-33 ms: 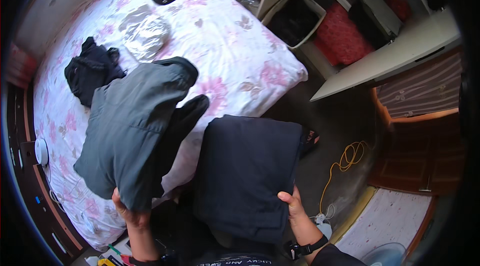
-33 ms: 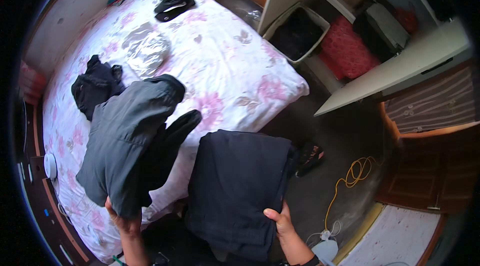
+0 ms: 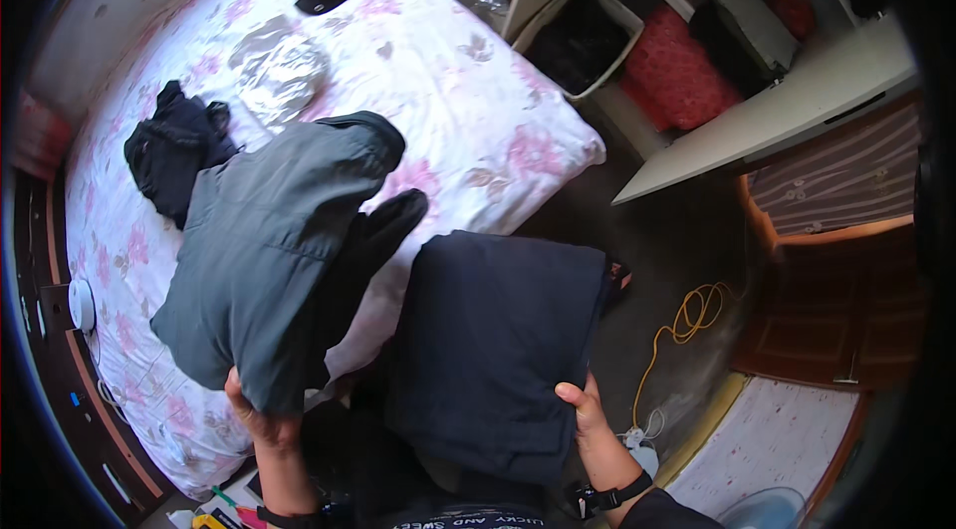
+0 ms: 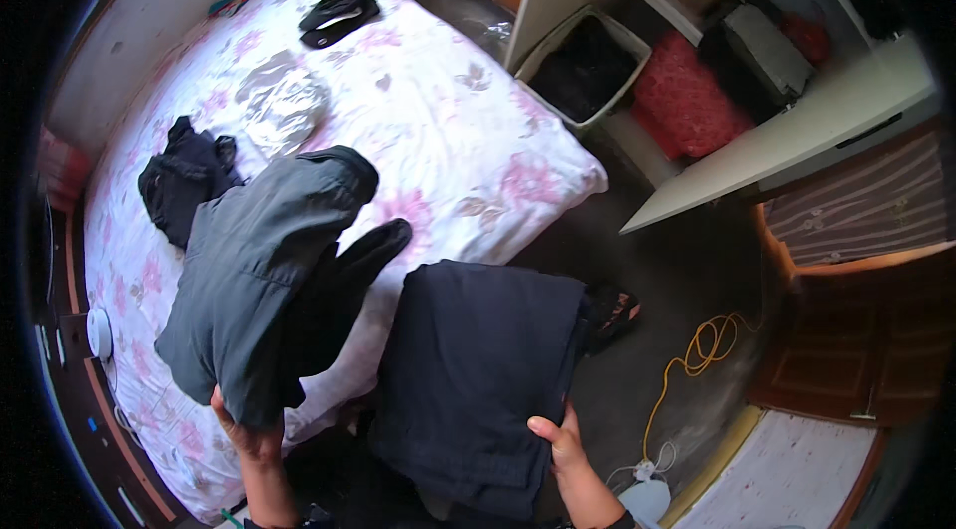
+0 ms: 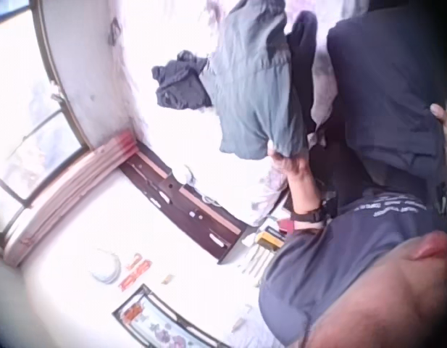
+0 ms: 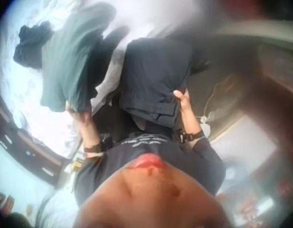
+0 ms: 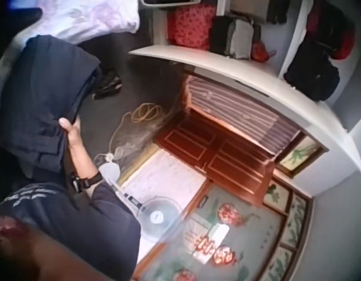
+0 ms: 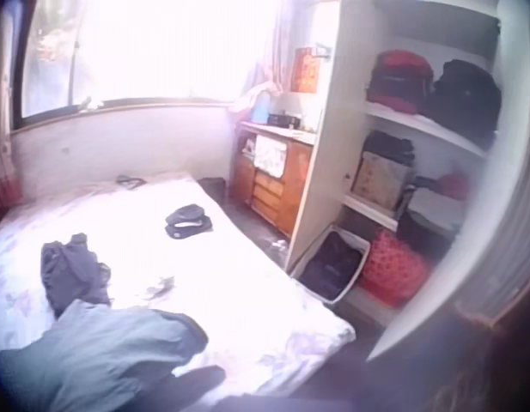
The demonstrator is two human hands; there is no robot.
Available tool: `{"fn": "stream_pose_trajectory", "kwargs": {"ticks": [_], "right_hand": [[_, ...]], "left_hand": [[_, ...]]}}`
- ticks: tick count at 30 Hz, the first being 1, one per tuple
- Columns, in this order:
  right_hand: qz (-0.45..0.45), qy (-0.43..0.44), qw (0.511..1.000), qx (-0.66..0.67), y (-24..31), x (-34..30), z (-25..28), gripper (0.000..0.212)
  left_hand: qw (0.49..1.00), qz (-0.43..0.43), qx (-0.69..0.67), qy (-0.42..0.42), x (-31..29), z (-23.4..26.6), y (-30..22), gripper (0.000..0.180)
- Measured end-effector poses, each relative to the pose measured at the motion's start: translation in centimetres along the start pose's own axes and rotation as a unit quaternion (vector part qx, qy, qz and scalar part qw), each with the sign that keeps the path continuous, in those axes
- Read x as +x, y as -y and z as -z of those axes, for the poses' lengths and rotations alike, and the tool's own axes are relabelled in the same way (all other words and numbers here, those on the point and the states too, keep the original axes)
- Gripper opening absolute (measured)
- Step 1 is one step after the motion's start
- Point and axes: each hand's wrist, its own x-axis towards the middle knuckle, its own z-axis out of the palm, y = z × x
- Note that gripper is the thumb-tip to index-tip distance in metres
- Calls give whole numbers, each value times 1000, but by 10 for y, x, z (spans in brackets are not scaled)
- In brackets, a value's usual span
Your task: The person folds a vest, a pair of pants, a jacket, and a hat by hand, then places them into a wardrobe and a storage bin.
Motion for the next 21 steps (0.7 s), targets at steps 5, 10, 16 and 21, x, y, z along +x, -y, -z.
{"fn": "stream_pose_trajectory", "kwargs": {"ticks": [5,10,16,21], "right_hand": [[35,-57,997,29,77,27,81,89],[104,-92,990,33,137,69,137,91],[55,-47,993,92,183,144,195,75],[-23,-41,986,160,228,231,203,65]], "left_hand": [[1000,6,-6,-10,46,-82,107,67],[997,36,11,70,115,-172,170,56],[972,-42,10,233,214,-230,191,42],[990,-52,6,132,258,-244,230,59]]}}
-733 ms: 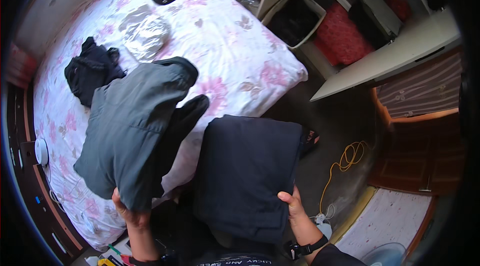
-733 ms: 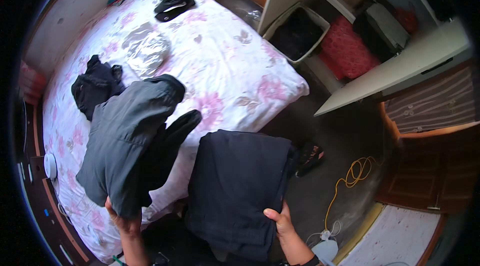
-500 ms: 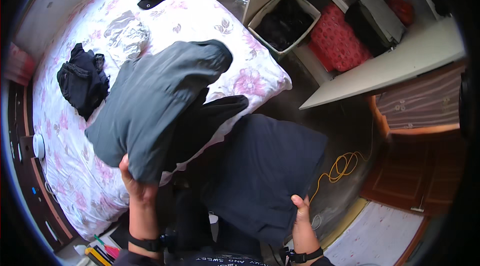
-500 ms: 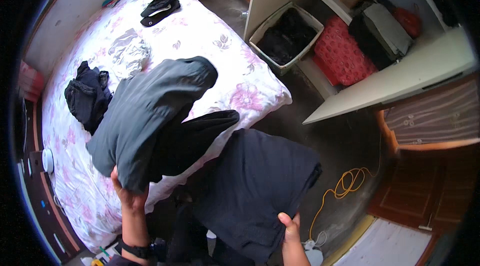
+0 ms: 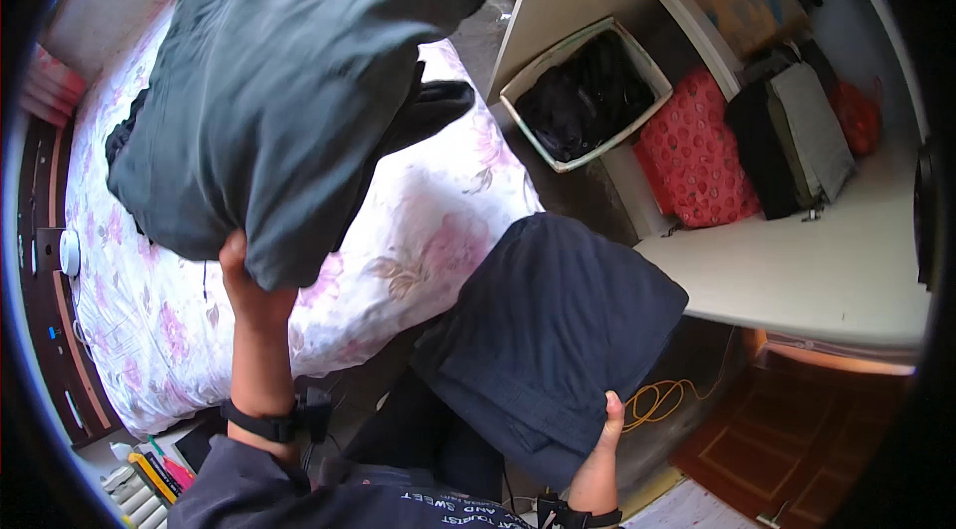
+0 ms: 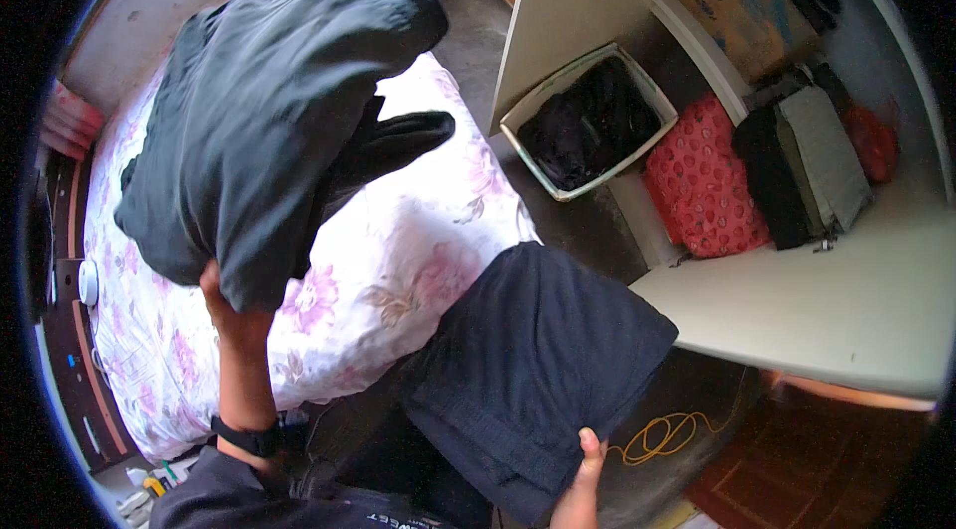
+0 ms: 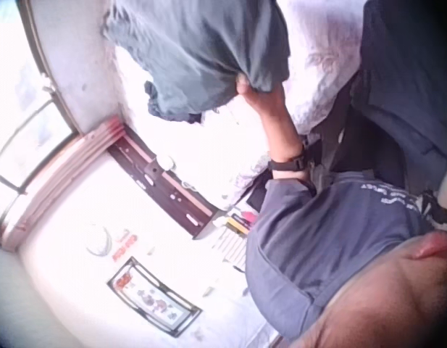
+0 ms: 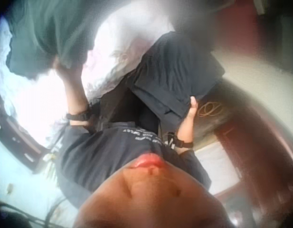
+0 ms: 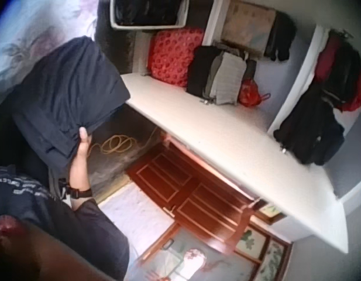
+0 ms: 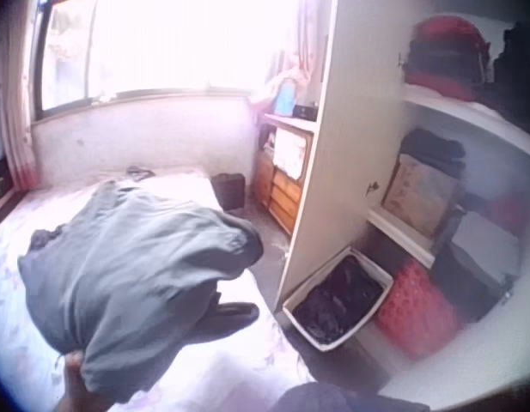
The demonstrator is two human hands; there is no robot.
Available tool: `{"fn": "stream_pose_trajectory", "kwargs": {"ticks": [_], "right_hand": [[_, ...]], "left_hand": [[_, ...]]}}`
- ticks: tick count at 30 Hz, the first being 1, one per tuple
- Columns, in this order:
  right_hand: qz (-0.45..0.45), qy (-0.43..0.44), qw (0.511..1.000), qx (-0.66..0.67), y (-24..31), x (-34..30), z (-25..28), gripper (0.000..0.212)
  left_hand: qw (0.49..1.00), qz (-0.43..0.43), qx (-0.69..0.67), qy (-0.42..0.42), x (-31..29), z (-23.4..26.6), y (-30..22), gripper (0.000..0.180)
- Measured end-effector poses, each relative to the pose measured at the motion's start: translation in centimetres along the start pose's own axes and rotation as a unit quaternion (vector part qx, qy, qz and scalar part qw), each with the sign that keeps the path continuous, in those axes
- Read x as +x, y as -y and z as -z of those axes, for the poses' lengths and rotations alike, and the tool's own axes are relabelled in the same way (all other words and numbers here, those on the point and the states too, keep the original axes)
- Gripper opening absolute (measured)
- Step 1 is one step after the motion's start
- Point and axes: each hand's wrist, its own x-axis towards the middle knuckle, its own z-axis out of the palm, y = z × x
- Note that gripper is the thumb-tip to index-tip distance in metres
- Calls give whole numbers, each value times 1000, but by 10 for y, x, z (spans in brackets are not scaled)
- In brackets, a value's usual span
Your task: The person folds a vest, a pair of pants, a jacket, and a hat by hand, then places them into a wardrobe and a storage bin.
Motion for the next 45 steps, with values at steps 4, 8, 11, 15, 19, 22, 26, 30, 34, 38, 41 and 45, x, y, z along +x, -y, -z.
{"fn": "stream_pose_trajectory", "kwargs": {"ticks": [4,8,11,15,19,22,26,30,34,38,41,45], "right_hand": [[59,-19,988,-142,46,61,-76,96],[47,46,985,-162,82,119,-113,98],[41,50,981,-180,106,147,-153,97],[20,69,977,-200,126,192,-168,95],[8,71,970,-232,142,228,-196,96],[1,84,958,-274,152,251,-205,100],[-14,128,935,-331,172,277,-223,104],[-81,132,916,-369,193,292,-218,99],[-113,118,913,-374,216,316,-206,98],[-122,91,913,-379,231,330,-201,100],[-80,88,921,-370,243,335,-209,102],[-59,97,911,-397,264,343,-210,104]], "left_hand": [[970,125,27,-207,-2,71,61,62],[882,261,73,-385,6,129,138,71],[791,410,202,-406,0,101,162,70],[691,693,37,-200,11,71,151,80],[717,606,313,-148,75,-18,164,47],[792,406,430,-149,113,-20,187,37],[811,281,488,-157,154,-43,243,52],[805,382,422,-169,158,-58,285,71],[788,438,387,-192,156,-52,314,69],[796,442,341,-233,168,-60,341,66],[821,461,46,-335,166,-38,371,72],[781,554,-150,-246,184,-36,418,84]]}}
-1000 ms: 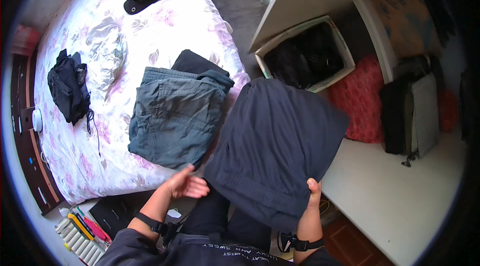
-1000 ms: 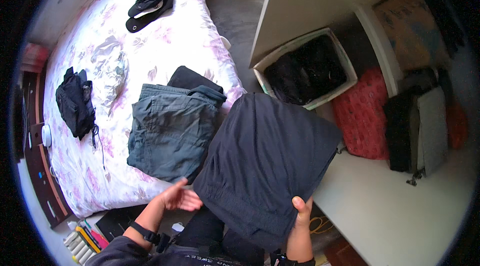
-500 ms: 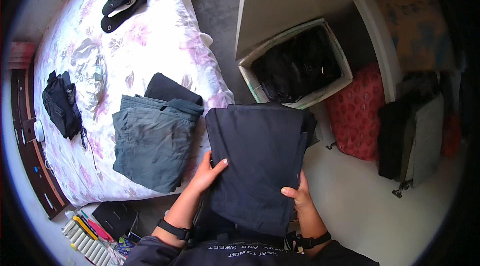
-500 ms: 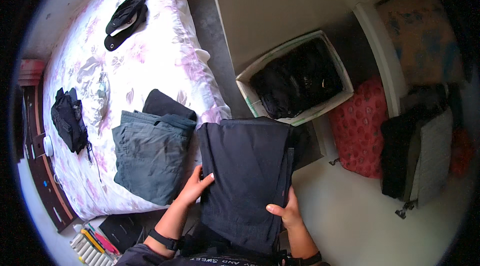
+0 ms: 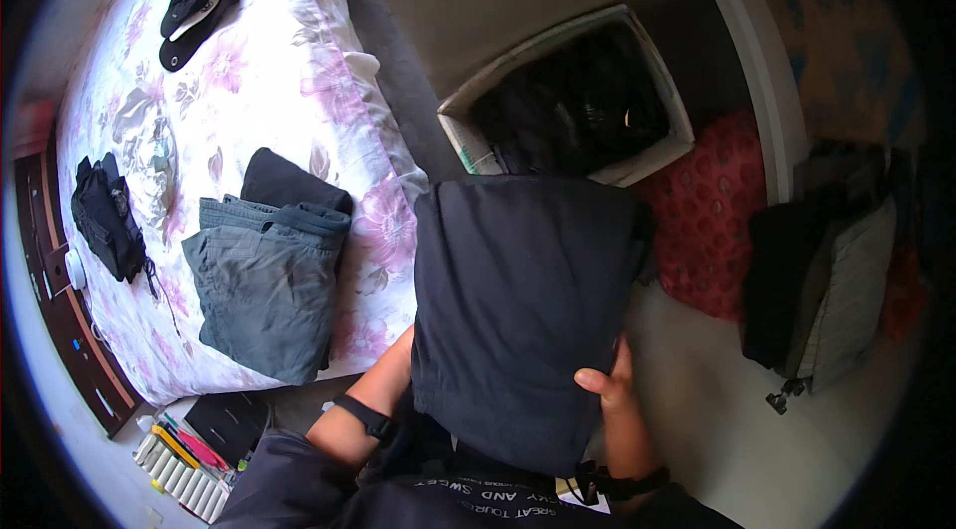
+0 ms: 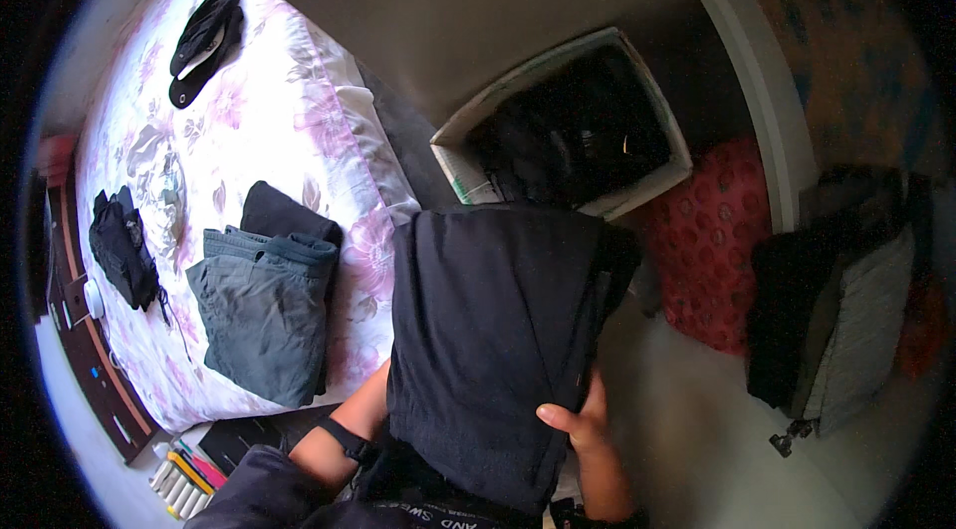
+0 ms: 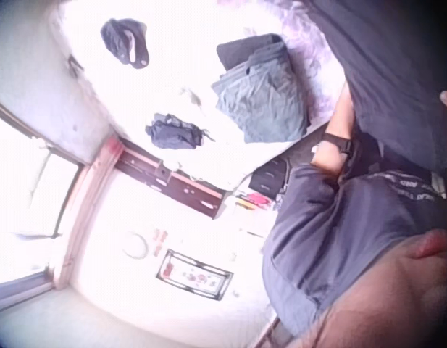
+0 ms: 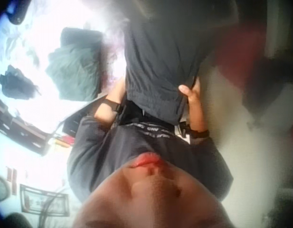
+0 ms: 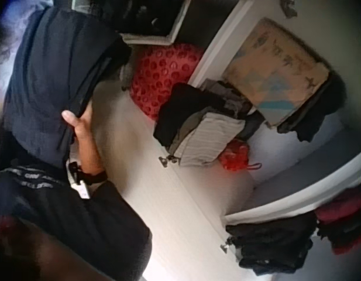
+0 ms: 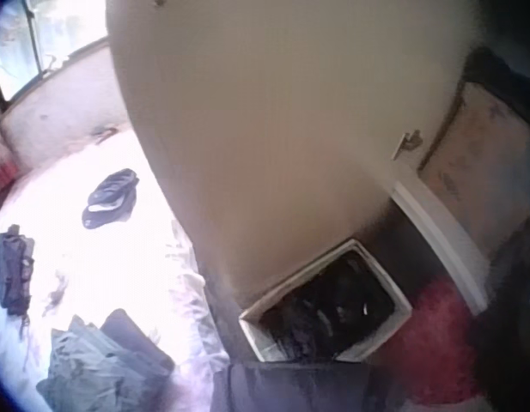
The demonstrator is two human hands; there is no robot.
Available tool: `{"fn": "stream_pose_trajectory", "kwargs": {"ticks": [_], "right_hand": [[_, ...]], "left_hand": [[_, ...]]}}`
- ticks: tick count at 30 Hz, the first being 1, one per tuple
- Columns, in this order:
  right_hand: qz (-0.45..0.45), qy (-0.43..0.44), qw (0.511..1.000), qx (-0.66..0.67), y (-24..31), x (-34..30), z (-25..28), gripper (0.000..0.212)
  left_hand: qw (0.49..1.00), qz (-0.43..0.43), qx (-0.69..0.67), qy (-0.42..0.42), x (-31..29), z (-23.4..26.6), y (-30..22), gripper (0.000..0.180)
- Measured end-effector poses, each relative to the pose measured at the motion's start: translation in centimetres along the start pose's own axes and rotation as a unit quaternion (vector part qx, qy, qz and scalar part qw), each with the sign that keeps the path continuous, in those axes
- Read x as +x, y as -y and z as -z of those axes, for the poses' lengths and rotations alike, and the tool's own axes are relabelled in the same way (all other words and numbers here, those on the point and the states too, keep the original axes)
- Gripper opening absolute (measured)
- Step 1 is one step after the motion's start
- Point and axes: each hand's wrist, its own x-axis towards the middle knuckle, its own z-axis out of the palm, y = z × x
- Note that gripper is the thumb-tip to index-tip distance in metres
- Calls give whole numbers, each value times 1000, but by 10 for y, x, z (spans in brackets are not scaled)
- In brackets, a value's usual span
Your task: The person folds a vest, a pair of pants, a jacket, and a hat by hand, then places them into a wardrobe and a storage bin.
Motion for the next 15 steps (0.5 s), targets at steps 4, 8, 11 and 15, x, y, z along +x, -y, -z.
{"fn": "stream_pose_trajectory", "kwargs": {"ticks": [4,8,11,15], "right_hand": [[30,38,999,-9,11,13,16,106],[3,43,998,-35,21,26,30,108],[-5,45,999,-19,25,37,29,109],[4,74,996,-49,32,63,35,109]], "left_hand": [[999,-12,-18,24,40,-13,2,86],[998,-50,-22,11,56,-19,-2,88],[993,-111,-32,-16,53,-27,-6,90],[980,-194,-45,-10,38,-28,-10,92]]}}
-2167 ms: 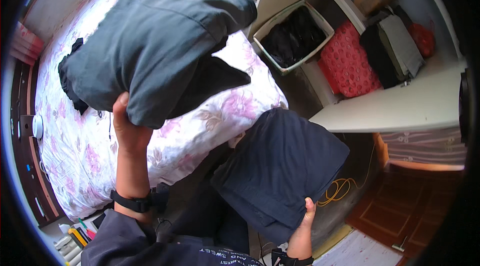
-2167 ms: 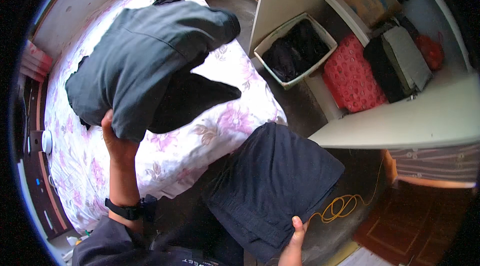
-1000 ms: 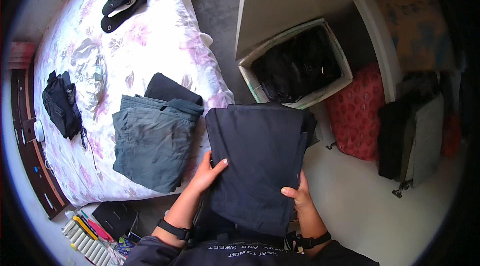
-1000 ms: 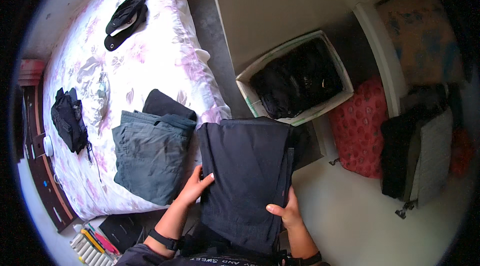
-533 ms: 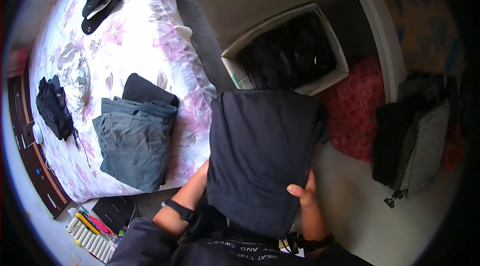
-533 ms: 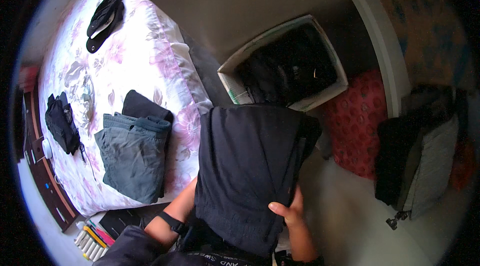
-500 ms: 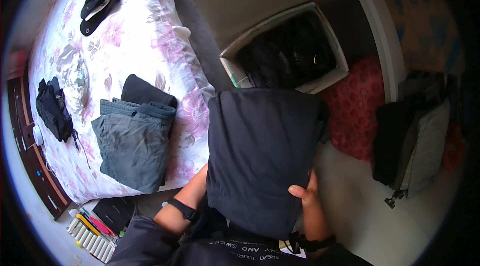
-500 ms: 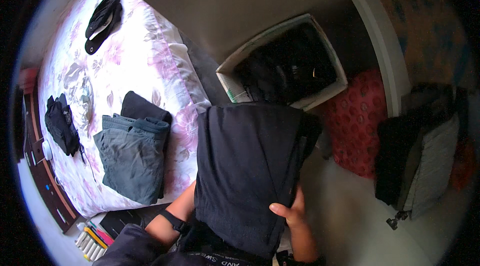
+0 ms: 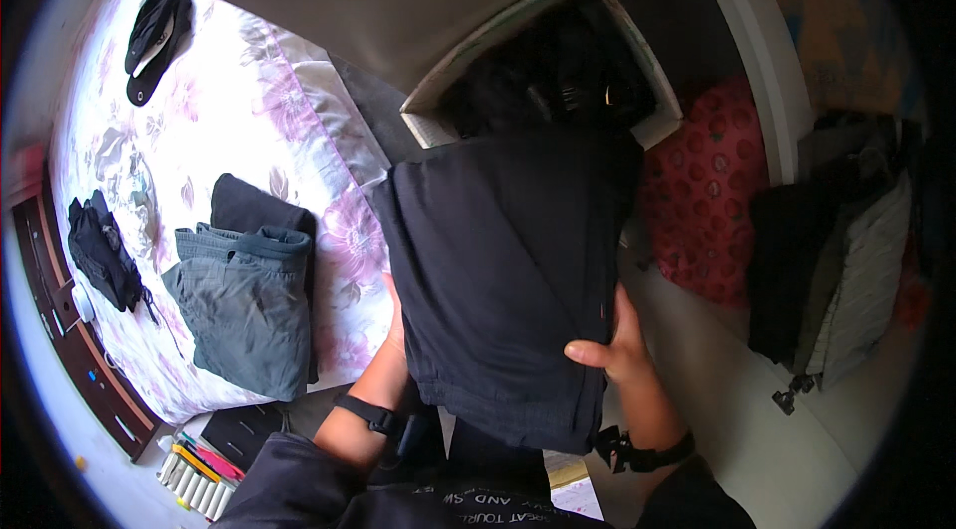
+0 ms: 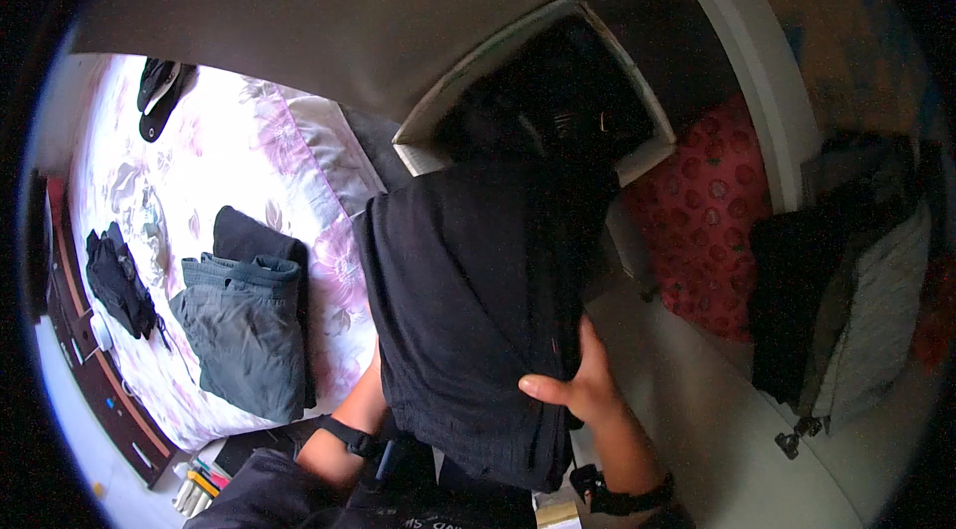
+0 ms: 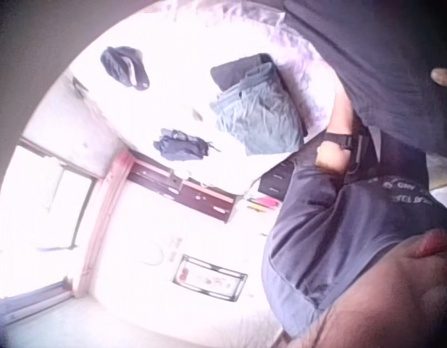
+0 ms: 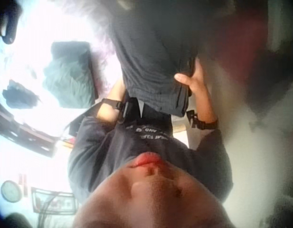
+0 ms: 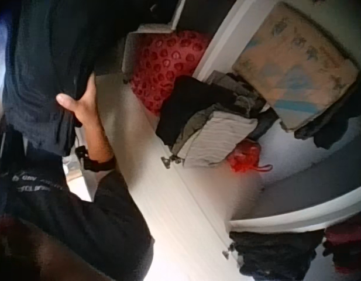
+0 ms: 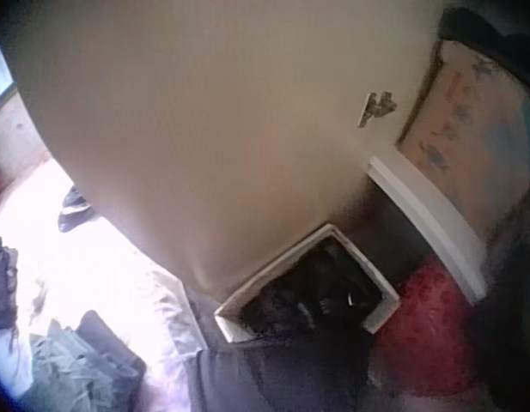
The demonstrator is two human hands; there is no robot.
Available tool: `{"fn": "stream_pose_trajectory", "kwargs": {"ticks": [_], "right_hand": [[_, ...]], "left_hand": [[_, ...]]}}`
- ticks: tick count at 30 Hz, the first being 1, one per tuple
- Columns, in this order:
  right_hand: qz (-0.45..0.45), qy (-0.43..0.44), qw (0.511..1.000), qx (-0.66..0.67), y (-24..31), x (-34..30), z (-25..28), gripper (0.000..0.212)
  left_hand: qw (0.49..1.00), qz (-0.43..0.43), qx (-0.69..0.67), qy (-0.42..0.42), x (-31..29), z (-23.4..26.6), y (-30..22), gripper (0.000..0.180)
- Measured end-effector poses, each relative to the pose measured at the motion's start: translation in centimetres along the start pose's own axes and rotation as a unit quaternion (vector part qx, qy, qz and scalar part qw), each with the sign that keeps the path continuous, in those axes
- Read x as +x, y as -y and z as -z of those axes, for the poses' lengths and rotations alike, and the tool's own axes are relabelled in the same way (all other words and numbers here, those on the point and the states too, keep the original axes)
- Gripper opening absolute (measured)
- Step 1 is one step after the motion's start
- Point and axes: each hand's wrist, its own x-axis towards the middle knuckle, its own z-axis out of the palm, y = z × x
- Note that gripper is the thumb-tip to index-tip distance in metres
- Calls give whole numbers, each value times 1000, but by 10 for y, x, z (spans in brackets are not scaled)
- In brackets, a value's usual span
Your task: The person folds a vest, a pair of pants, a jacket, and a hat by hand, then places them into a wardrobe and a storage bin.
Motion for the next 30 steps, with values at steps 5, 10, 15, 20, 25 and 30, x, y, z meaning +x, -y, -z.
{"fn": "stream_pose_trajectory", "kwargs": {"ticks": [5,10,15,20,25,30], "right_hand": [[57,44,994,-84,17,50,40,108],[67,74,983,-153,60,94,51,105],[66,73,964,-248,74,115,57,105],[105,96,925,-352,72,132,46,99],[110,123,920,-356,72,155,63,97],[64,100,900,-419,117,191,90,106]], "left_hand": [[979,23,19,203,4,33,-16,95],[990,38,137,18,66,3,-8,61],[995,79,69,2,121,-27,-2,42],[989,61,130,37,150,-13,6,40],[993,56,98,46,154,-34,18,43],[998,50,37,15,181,-66,1,40]]}}
